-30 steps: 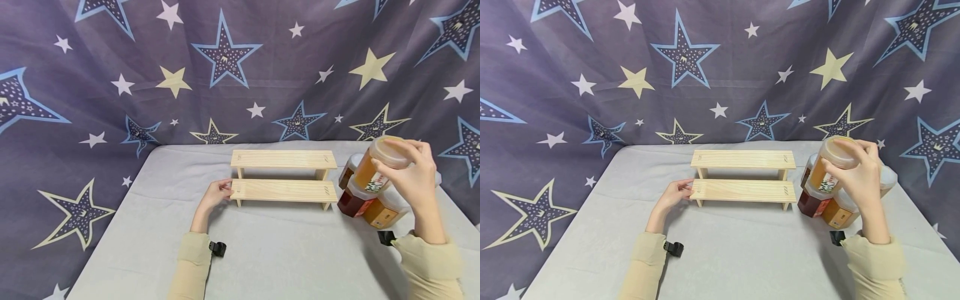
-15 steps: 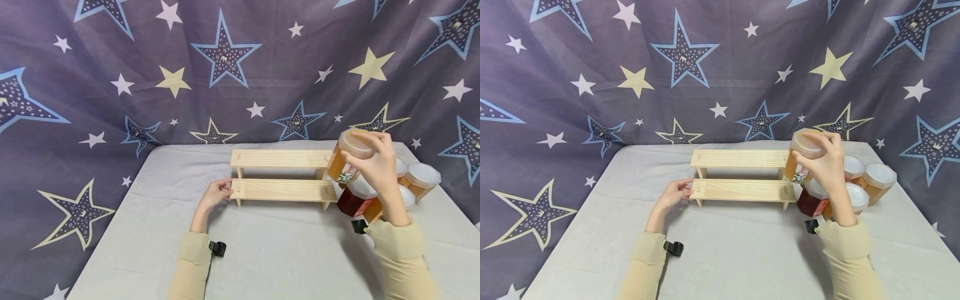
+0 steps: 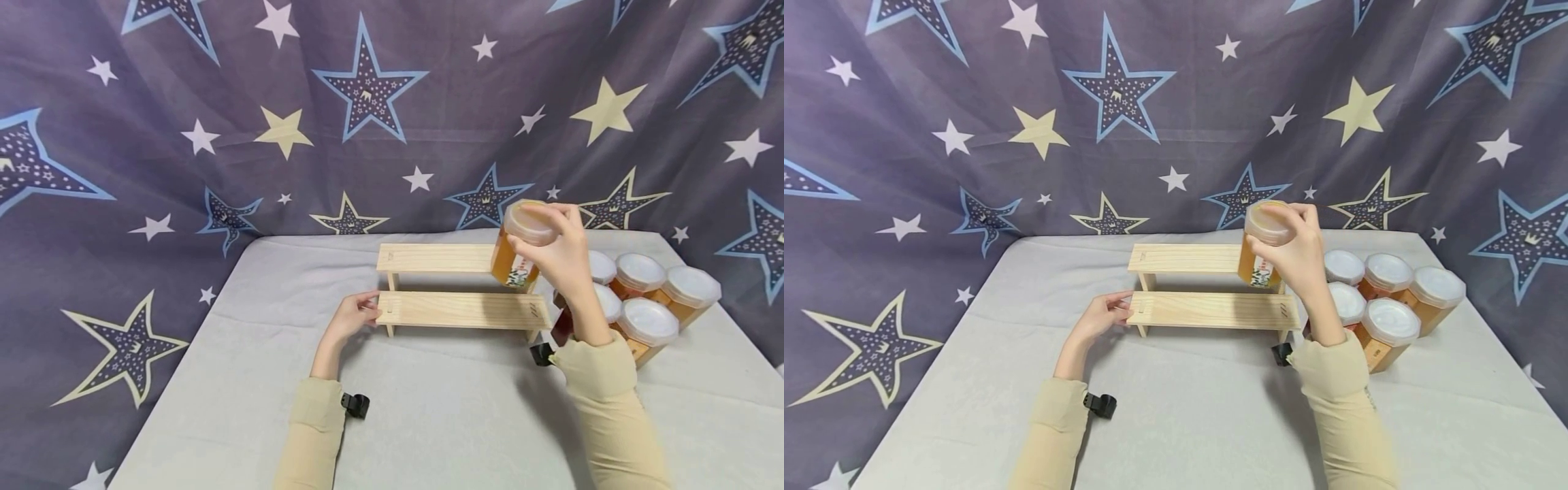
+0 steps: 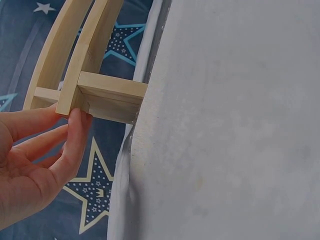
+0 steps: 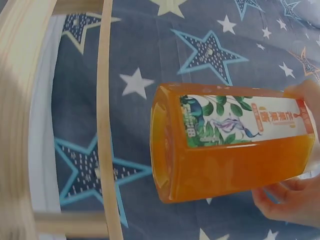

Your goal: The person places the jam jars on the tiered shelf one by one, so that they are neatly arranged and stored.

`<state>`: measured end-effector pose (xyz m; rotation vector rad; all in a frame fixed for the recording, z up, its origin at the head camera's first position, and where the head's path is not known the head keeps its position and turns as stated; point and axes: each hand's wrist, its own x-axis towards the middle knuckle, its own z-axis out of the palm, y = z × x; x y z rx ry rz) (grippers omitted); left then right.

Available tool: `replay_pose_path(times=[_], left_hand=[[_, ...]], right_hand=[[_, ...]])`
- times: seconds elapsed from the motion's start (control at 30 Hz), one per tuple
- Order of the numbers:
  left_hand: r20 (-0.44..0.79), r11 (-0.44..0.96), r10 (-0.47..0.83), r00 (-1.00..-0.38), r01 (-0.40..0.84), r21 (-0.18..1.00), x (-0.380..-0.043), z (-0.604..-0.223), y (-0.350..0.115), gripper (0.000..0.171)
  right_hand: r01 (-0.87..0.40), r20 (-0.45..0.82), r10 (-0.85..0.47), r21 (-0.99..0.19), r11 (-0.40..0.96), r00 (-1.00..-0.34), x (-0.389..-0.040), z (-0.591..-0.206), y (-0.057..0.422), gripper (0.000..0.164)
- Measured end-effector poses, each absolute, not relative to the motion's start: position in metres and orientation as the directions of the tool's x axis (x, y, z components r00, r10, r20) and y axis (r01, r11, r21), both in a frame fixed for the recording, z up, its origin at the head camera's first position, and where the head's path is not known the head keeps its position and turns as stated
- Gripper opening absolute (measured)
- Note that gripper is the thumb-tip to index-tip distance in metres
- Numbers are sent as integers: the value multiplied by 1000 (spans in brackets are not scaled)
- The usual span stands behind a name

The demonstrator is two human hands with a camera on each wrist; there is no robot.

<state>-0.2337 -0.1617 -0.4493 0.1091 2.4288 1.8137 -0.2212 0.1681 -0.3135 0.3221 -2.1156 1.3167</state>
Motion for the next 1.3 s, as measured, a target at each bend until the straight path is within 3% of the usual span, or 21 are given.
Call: replay_pose_path(times=[0.3,0.9,1.3], left_hand=[[-77,317,114,-990,-37,948,-225,-432,-158,44],[-90,287,112,-990,-55,956,-227,-436,-158,46],[-88,308,97,-991,-54,950,-228,-436,-158,43]], right_hand=[[-526,616,65,-719,454,-785,-233,-311,136,48],[-570,612,3,-737,363,-791,-266,-320,76,46],[-531,559,-60,-743,407,-827,-283,-320,52,46]])
